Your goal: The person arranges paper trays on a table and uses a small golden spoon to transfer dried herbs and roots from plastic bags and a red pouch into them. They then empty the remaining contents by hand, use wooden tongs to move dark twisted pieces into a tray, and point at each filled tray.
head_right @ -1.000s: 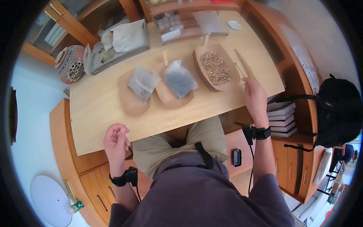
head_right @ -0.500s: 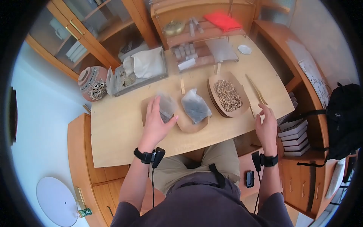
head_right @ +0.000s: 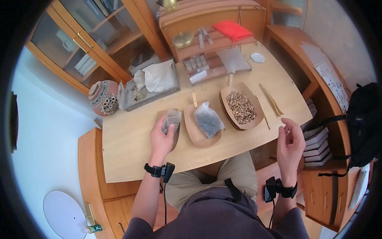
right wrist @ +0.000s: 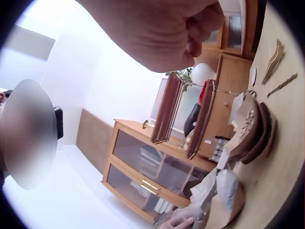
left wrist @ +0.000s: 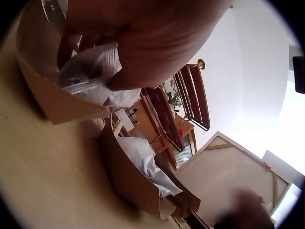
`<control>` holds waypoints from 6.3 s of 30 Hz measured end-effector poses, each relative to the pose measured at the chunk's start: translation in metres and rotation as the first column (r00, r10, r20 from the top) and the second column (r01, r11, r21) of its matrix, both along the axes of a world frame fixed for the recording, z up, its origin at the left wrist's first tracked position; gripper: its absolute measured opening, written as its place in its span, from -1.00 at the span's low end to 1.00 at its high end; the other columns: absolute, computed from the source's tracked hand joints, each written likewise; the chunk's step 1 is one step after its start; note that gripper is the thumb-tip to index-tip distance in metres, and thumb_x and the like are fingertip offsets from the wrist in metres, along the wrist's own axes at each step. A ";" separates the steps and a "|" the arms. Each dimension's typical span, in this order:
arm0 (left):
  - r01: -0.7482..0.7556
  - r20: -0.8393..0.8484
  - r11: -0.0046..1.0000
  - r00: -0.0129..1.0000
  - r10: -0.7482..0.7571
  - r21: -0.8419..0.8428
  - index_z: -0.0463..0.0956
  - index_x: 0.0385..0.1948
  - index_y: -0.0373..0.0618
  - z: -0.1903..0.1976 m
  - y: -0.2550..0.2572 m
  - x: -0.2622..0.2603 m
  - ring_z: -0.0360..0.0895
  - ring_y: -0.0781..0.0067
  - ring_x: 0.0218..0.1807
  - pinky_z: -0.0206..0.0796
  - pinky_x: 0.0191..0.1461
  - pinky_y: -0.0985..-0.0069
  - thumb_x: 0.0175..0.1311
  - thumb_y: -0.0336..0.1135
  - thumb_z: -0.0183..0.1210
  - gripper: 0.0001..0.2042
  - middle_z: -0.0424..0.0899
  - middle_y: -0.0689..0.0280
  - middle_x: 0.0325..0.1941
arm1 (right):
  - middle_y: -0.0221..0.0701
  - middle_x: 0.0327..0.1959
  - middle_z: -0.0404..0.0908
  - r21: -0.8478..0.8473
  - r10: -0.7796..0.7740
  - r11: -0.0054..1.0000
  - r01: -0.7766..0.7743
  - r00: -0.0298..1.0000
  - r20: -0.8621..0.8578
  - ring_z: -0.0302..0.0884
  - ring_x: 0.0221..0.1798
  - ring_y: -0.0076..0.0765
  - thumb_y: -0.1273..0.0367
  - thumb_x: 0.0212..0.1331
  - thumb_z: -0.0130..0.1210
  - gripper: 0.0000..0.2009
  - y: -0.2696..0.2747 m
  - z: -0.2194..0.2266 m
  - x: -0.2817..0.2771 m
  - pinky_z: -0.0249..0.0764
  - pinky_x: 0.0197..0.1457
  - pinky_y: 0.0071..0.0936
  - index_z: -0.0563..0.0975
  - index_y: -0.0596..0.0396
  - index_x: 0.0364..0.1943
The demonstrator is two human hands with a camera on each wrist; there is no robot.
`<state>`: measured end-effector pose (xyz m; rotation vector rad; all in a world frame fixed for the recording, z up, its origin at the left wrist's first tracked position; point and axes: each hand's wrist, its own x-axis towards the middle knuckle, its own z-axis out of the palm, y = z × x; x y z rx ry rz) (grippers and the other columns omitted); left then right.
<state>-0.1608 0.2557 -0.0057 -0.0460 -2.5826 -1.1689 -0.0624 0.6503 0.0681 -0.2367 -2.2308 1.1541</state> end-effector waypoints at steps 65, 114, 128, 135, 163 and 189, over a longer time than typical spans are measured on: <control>-0.012 0.119 0.796 0.990 -0.076 0.606 0.71 -0.10 -0.31 0.108 0.016 0.129 0.55 0.76 -0.47 0.41 -0.41 0.69 0.48 -0.48 0.30 -0.89 0.70 0.42 -0.45 | -0.36 0.23 0.61 -0.956 0.848 -0.095 -0.276 0.480 -0.223 0.71 0.06 -0.50 0.26 0.58 0.10 -0.51 -0.161 -0.003 -0.008 0.74 -0.23 -0.46 0.33 0.05 0.48; -0.162 -0.031 0.878 0.980 0.197 0.449 0.59 0.17 -0.22 -0.041 -0.036 0.085 0.48 0.79 -0.44 0.34 -0.36 0.71 0.42 -0.50 0.31 -0.68 0.61 0.42 -0.37 | -0.07 0.06 0.69 -0.237 0.708 0.643 -0.729 0.447 0.547 0.80 -0.25 -0.27 0.17 0.39 0.26 -0.29 -0.248 0.001 -0.148 0.73 -0.30 -0.43 0.28 0.30 0.48; -0.137 -0.015 0.864 0.986 0.165 0.485 0.70 -0.17 -0.17 -0.033 -0.035 0.087 0.62 0.62 -0.50 0.46 -0.37 0.59 0.37 -0.38 0.34 -0.89 0.71 0.35 -0.48 | 0.00 -0.30 0.70 0.438 0.559 0.429 -0.790 0.613 0.558 0.72 -0.13 0.23 0.18 0.34 0.25 -0.47 -0.259 0.032 -0.133 0.58 -0.06 0.05 0.42 0.09 0.32; -0.132 -0.045 0.879 0.984 0.171 0.459 0.71 -0.19 -0.16 -0.033 -0.035 0.088 0.66 0.57 -0.50 0.49 -0.36 0.56 0.38 -0.36 0.33 -0.89 0.75 0.31 -0.46 | -0.14 -0.43 0.61 0.327 0.708 0.437 -0.838 0.544 0.450 0.63 -0.33 0.03 0.37 0.30 0.25 -0.50 -0.256 0.029 -0.130 0.54 -0.17 -0.11 0.48 0.08 0.33; -0.123 0.009 0.894 0.991 0.132 0.432 0.71 -0.18 -0.19 -0.030 -0.036 0.086 0.58 0.71 -0.43 0.43 -0.33 0.65 0.42 -0.41 0.32 -0.92 0.73 0.40 -0.43 | -0.52 -0.54 0.42 0.264 0.778 0.500 -0.825 0.562 0.282 0.32 -0.53 -0.69 0.45 0.33 0.32 -0.59 -0.243 0.016 -0.124 0.32 -0.42 -0.59 0.60 -0.01 0.26; -0.133 -0.004 0.879 0.988 0.151 0.459 0.70 -0.22 -0.17 -0.035 -0.034 0.086 0.58 0.63 -0.51 0.43 -0.37 0.60 0.39 -0.36 0.34 -0.90 0.71 0.35 -0.48 | -0.50 -0.55 0.48 0.241 0.746 0.595 -0.767 0.639 0.189 0.45 -0.51 -0.55 0.43 0.35 0.32 -0.65 -0.226 0.030 -0.114 0.45 -0.38 -0.48 0.64 -0.07 0.20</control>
